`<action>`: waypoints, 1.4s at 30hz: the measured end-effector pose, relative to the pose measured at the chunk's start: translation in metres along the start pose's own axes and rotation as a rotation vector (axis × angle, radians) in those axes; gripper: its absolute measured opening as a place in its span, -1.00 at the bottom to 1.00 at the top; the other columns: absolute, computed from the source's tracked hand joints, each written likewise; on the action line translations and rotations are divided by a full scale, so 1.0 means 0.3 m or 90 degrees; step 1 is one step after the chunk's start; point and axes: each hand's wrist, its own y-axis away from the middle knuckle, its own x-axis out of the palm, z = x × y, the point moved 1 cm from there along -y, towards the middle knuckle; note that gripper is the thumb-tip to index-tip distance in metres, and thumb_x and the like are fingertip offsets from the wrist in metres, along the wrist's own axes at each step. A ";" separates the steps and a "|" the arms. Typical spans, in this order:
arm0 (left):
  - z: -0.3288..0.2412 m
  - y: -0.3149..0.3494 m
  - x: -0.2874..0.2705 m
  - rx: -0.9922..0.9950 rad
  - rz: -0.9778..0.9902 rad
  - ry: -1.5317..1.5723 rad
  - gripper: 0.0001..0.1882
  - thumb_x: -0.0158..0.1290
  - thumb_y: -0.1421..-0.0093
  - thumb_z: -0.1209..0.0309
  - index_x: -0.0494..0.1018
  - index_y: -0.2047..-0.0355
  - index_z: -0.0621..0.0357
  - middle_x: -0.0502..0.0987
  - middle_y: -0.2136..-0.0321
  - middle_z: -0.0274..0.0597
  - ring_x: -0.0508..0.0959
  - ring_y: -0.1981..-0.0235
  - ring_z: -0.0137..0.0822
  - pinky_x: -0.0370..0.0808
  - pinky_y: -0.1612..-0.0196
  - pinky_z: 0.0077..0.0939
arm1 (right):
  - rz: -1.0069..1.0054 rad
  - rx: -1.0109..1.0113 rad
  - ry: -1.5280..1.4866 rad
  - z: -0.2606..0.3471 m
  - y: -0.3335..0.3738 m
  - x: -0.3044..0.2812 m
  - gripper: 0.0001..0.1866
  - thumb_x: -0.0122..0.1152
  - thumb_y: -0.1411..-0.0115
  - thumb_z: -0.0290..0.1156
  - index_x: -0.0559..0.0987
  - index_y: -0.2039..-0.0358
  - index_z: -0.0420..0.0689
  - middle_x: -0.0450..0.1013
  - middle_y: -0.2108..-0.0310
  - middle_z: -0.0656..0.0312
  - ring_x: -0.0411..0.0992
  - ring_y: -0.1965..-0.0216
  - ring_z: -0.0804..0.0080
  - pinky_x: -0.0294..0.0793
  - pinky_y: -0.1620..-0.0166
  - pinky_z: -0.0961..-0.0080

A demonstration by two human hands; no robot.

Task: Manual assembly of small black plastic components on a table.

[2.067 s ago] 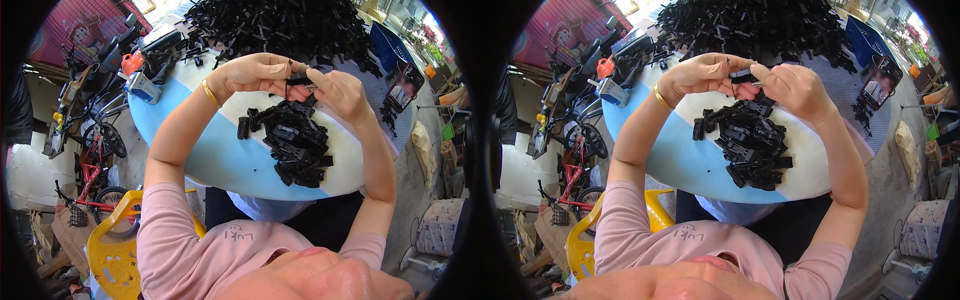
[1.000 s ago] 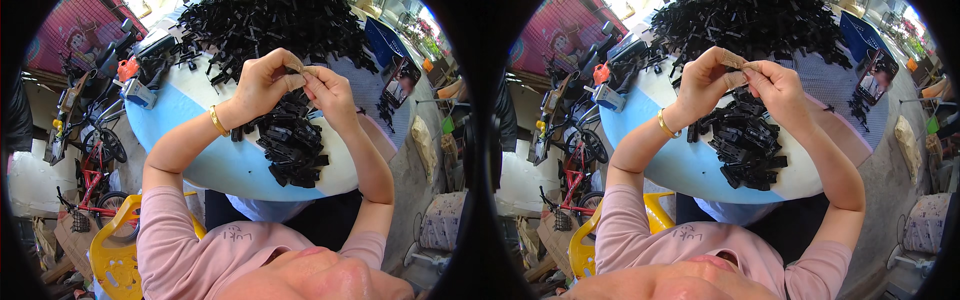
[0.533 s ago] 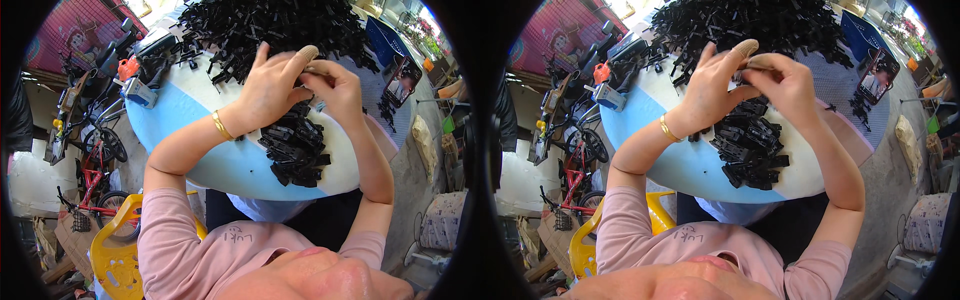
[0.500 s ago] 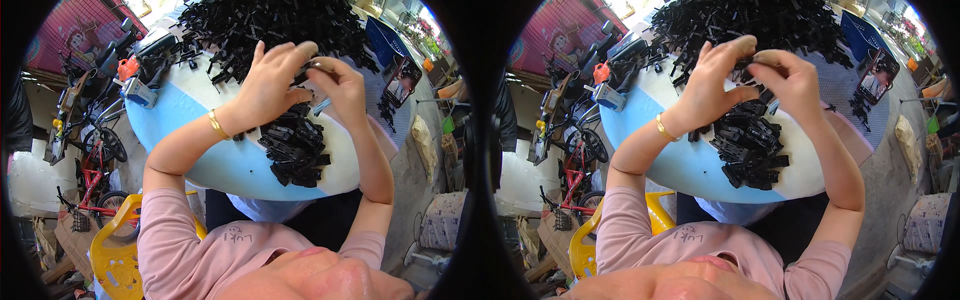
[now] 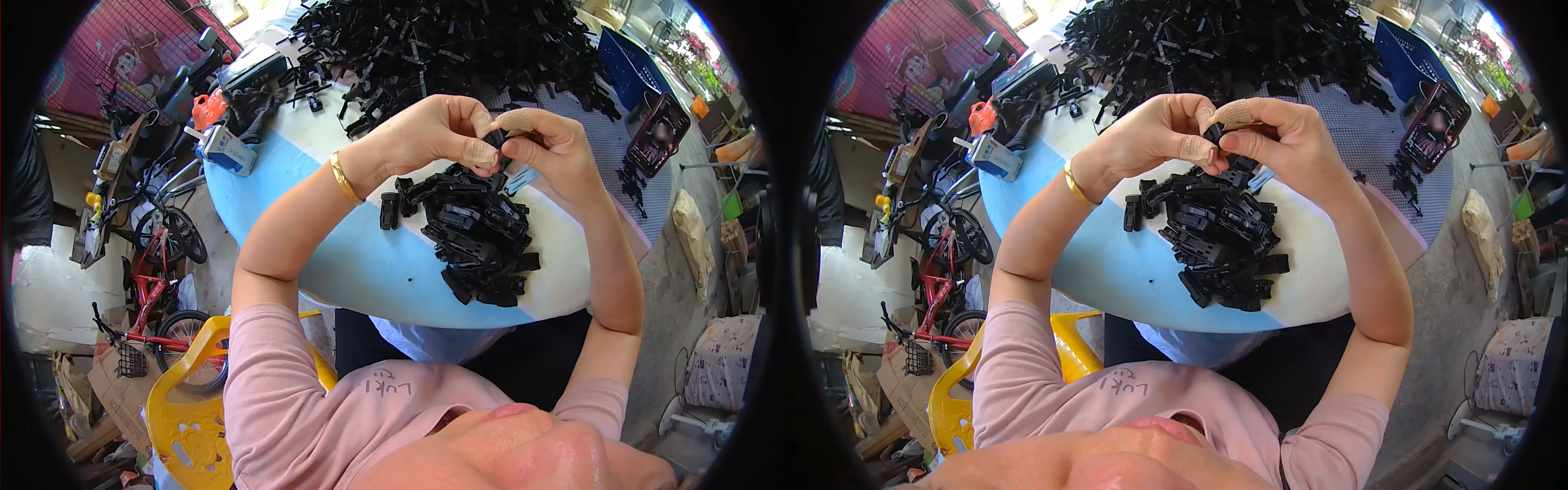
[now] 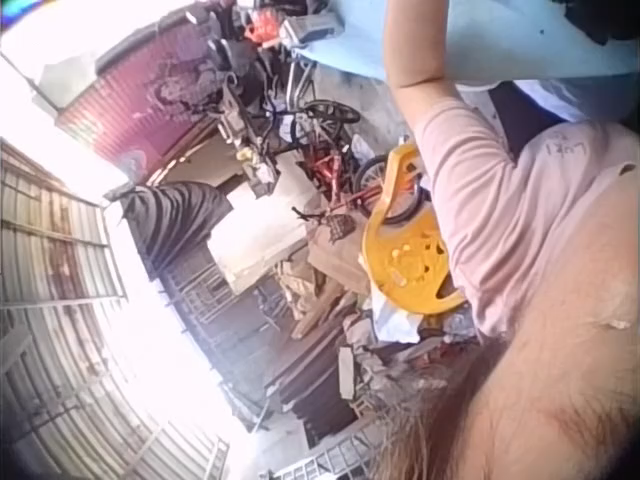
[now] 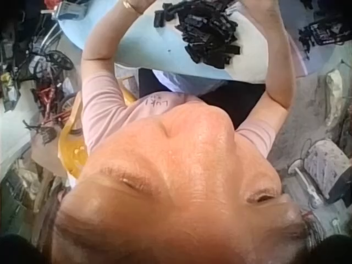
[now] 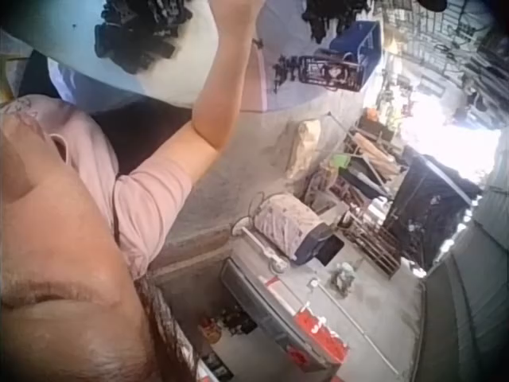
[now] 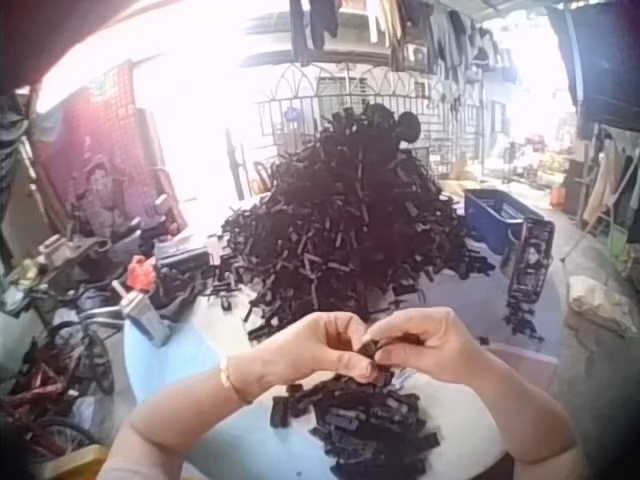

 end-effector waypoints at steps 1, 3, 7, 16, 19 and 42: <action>-0.011 0.006 0.006 -0.001 -0.060 -0.068 -0.79 0.16 0.00 0.50 0.33 0.42 0.25 0.50 0.43 -0.13 0.56 0.35 -0.30 0.53 0.19 -0.50 | -0.006 -0.018 0.034 -0.001 -0.001 0.004 -0.78 0.10 -0.10 -0.52 0.48 0.20 -0.23 0.44 0.43 0.30 0.35 0.46 0.72 0.33 0.42 0.85; -0.020 0.013 0.023 0.013 -0.159 -0.108 -0.84 0.11 -0.04 0.53 0.32 0.48 0.25 0.50 0.44 -0.15 0.55 0.37 -0.35 0.53 0.23 -0.54 | -0.099 -0.017 0.050 0.011 -0.004 0.022 -0.80 0.07 -0.12 -0.50 0.47 0.21 -0.22 0.41 0.46 0.33 0.30 0.50 0.75 0.26 0.46 0.86; -0.002 0.006 0.038 0.129 -0.330 -0.311 -0.74 0.23 0.08 0.48 0.33 0.51 0.25 0.47 0.53 -0.32 0.44 0.51 -0.63 0.38 0.47 -0.77 | -0.170 0.007 0.050 0.007 0.008 0.021 -0.87 -0.01 -0.18 -0.45 0.44 0.31 -0.21 0.33 0.55 0.39 0.18 0.56 0.78 0.13 0.51 0.85; -0.005 0.013 0.113 0.292 -0.373 -0.310 -0.74 0.15 0.04 0.58 0.39 0.30 0.31 0.49 0.42 -0.29 0.45 0.44 -0.59 0.45 0.37 -0.72 | -0.147 0.008 0.153 0.023 0.008 0.048 -0.88 -0.02 -0.18 -0.45 0.45 0.38 -0.22 0.35 0.60 0.36 0.27 0.55 0.71 0.25 0.46 0.78; 0.014 0.012 0.104 0.320 -0.383 -0.313 -0.79 0.16 0.06 0.58 0.43 0.36 0.29 0.50 0.45 -0.26 0.47 0.46 -0.55 0.45 0.39 -0.70 | -0.150 0.038 0.153 0.025 0.010 0.063 -0.87 -0.04 -0.20 -0.46 0.44 0.36 -0.24 0.33 0.58 0.38 0.23 0.55 0.73 0.21 0.46 0.81; -0.095 0.048 0.028 0.084 -0.136 -0.590 -0.74 0.03 -0.13 0.31 0.45 0.32 0.29 0.51 0.38 -0.24 0.51 0.39 -0.46 0.45 0.31 -0.63 | 0.042 0.158 0.453 -0.116 -0.085 0.038 -0.70 0.24 0.20 -0.32 0.57 0.43 -0.23 0.48 0.51 0.02 0.48 0.43 0.20 0.44 0.28 0.48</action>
